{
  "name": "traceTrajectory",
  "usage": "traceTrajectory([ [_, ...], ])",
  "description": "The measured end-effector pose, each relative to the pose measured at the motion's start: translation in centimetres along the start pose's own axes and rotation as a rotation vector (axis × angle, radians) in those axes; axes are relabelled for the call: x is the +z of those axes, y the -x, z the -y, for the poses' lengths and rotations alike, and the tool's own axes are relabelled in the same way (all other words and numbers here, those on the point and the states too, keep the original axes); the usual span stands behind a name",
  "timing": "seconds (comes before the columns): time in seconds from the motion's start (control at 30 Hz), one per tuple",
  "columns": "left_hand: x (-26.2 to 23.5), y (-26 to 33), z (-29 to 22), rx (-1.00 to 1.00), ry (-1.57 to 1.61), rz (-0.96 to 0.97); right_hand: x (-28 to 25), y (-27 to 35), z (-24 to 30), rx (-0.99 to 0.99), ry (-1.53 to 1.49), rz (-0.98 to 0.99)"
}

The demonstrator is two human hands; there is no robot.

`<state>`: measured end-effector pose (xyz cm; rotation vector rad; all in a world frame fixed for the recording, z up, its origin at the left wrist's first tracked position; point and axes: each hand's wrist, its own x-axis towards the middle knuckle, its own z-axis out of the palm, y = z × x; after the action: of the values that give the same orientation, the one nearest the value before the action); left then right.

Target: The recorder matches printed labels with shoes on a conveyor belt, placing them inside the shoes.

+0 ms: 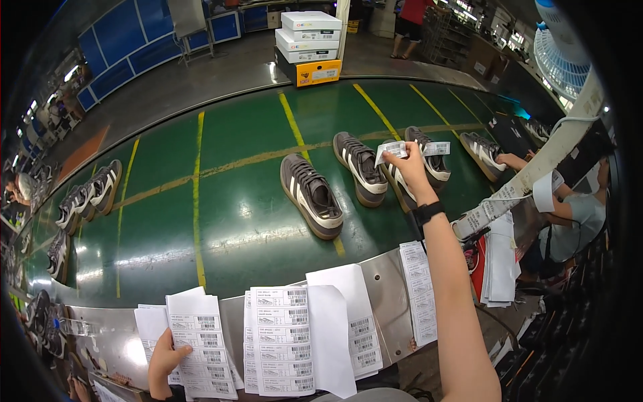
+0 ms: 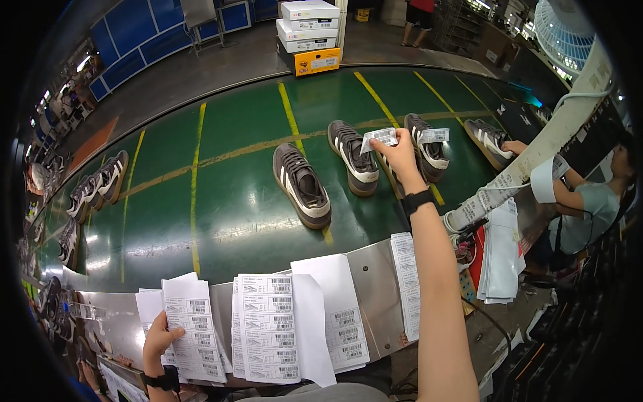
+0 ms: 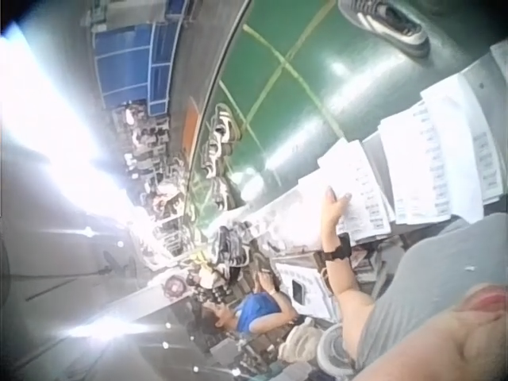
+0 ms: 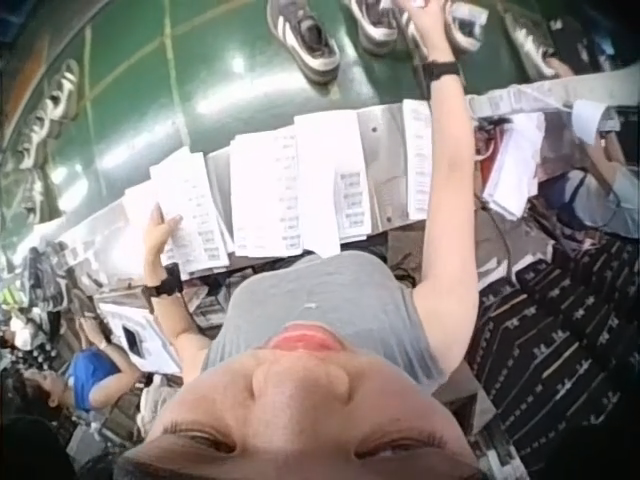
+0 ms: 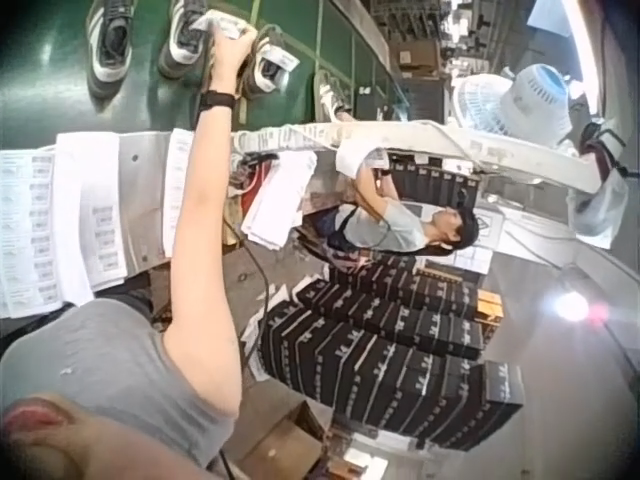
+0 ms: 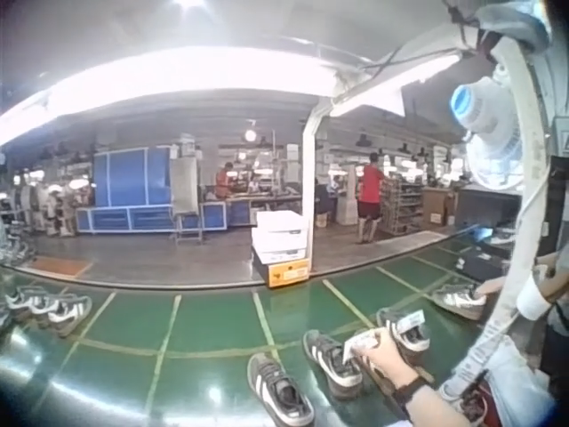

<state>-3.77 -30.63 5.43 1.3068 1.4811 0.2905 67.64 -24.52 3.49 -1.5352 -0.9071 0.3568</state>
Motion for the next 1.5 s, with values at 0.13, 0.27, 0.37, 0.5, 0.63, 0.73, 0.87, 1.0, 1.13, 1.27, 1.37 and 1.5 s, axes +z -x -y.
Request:
traceTrajectory([
  [0.13,2.3,2.1,-7.4,-0.199,-0.788,-0.072,1.1,-1.9,-3.7,0.039,0.164,0.04],
  [0.27,2.5,2.0,-7.2,-0.04,-0.845,-0.109,2.3,-2.6,-4.5,0.084,0.316,0.025],
  [0.37,3.2,0.9,-6.0,0.247,-0.747,-0.262,2.6,-1.3,-2.4,0.004,0.577,-0.074],
  [0.5,3.6,-1.8,-7.1,0.413,-0.849,-0.296,3.9,3.7,6.2,-0.496,0.645,-0.189],
  [0.63,3.5,-4.8,-7.1,0.506,-1.006,-0.186,7.3,10.8,9.3,-0.701,0.538,0.43],
  [0.73,3.4,-6.5,-7.6,0.408,-0.952,0.016,7.8,13.1,7.2,-0.741,0.872,0.586],
  [0.87,3.4,-5.7,-9.0,0.444,-0.836,0.09,7.1,12.9,8.1,-0.588,0.886,0.421],
  [1.0,3.8,-5.6,-8.3,0.479,-0.821,0.073,6.9,16.3,10.2,-0.726,0.93,0.254],
  [1.13,4.0,-6.0,-8.3,0.529,-0.822,0.067,3.8,22.1,14.8,-0.233,1.127,0.625],
  [1.27,4.5,-6.6,-8.7,0.558,-0.841,0.026,1.4,27.3,16.6,-0.02,0.727,1.432],
  [1.37,6.0,-5.1,-10.4,0.698,-0.942,-0.048,2.7,32.4,16.8,-0.163,0.404,1.395],
  [1.5,9.0,0.4,-13.4,0.482,-0.374,0.366,6.8,36.7,17.7,-0.225,0.35,1.154],
])
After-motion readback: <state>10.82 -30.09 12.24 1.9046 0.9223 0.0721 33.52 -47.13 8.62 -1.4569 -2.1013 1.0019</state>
